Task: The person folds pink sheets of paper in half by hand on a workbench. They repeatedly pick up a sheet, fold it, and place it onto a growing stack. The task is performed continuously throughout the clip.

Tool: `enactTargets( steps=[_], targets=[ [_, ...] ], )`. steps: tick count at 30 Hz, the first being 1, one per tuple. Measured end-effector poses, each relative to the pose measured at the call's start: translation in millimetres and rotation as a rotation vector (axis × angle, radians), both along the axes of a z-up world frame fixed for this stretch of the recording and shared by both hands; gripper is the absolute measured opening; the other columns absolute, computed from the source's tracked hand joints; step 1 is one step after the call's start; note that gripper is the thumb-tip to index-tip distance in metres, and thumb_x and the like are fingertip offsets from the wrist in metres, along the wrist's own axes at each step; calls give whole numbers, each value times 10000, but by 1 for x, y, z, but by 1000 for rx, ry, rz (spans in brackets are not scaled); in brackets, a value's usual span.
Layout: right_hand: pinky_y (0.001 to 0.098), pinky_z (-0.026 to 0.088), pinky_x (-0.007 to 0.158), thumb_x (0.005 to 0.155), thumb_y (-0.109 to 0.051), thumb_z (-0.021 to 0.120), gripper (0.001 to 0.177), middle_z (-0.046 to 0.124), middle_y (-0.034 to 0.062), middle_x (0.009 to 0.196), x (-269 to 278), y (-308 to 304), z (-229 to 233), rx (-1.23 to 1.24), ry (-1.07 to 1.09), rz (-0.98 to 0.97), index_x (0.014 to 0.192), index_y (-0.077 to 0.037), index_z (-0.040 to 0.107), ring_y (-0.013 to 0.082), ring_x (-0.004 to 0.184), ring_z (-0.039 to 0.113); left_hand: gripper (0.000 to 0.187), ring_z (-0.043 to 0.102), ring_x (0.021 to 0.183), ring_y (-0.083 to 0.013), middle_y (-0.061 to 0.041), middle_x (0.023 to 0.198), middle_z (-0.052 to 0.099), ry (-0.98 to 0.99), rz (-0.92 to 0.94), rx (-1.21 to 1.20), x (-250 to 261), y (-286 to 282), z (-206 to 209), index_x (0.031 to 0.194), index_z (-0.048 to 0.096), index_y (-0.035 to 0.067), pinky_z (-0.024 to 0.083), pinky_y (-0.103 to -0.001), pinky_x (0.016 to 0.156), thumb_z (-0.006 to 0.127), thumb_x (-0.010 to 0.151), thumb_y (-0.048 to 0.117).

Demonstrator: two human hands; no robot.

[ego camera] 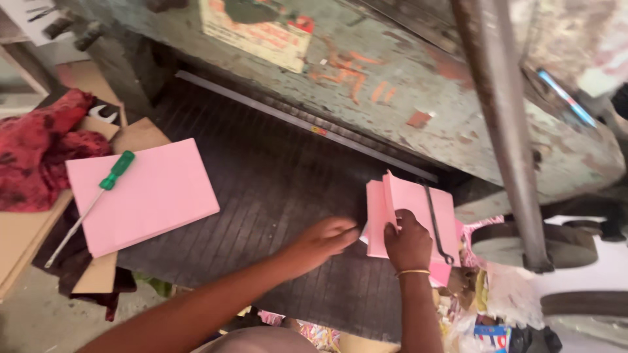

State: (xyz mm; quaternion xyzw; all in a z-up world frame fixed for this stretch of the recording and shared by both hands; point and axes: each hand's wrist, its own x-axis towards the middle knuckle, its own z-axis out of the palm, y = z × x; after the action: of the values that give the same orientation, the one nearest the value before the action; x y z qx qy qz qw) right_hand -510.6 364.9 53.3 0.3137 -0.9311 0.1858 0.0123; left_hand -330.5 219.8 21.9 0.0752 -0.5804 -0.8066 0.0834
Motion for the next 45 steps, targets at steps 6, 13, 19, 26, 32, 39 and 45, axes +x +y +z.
enactTargets(
  steps=[6, 13, 19, 26, 32, 39, 45],
  targets=[
    [428, 599, 756, 848, -246, 743, 257, 787, 109, 972, -6, 31, -12, -226, -99, 44, 1051, -89, 722, 284, 842, 778, 607, 680, 778, -226, -145, 879, 681, -400, 94, -22, -149, 39, -19, 1090, 687, -124, 547, -384, 653, 692, 987, 474],
    [552, 525, 773, 738, -169, 769, 298, 762, 116, 986, -38, 70, -27, -57, 489, -180, 1035, -147, 764, 358, 858, 719, 352, 698, 851, -189, -111, 993, 715, -81, 263, 101, -120, 54, -54, 1216, 621, -42, 564, -339, 678, 667, 886, 72],
    [471, 552, 889, 922, -166, 706, 233, 715, 131, 1028, -55, 81, -38, 33, 301, -207, 1145, -226, 732, 368, 971, 693, 395, 698, 944, -207, -110, 1064, 733, -167, 369, 467, 29, 18, -47, 1265, 610, 5, 572, -378, 843, 654, 877, 60],
    [463, 512, 989, 947, -375, 627, 386, 727, 140, 1109, 42, 38, -39, -148, 18, -112, 1258, -148, 647, 376, 1107, 671, 438, 710, 971, -203, -125, 1091, 768, -334, 442, 351, 171, -60, -34, 1298, 640, -8, 563, -359, 882, 652, 863, 42],
    [512, 558, 701, 950, -452, 605, 477, 727, 227, 956, 150, -30, -55, -294, -261, 226, 1070, 3, 679, 431, 842, 718, 346, 713, 841, -239, -148, 965, 785, -393, 407, -314, 188, -69, -36, 1205, 681, -30, 591, -381, 749, 706, 905, 141],
    [405, 568, 717, 965, -342, 627, 305, 741, 164, 823, 142, -34, -23, 71, -457, 337, 1078, -88, 752, 315, 758, 718, 368, 736, 903, -338, -193, 988, 763, -465, 355, -823, 166, -56, -13, 1236, 658, 24, 568, -416, 813, 651, 975, 283],
    [336, 538, 874, 956, -224, 676, 365, 762, 110, 1078, 123, 23, -24, -527, -896, 230, 1224, 23, 701, 177, 980, 663, 717, 526, 1314, -271, -198, 1452, 545, -136, 412, -98, 196, -40, 14, 1536, 335, 34, 413, -384, 1094, 701, 933, 162]
  ],
)
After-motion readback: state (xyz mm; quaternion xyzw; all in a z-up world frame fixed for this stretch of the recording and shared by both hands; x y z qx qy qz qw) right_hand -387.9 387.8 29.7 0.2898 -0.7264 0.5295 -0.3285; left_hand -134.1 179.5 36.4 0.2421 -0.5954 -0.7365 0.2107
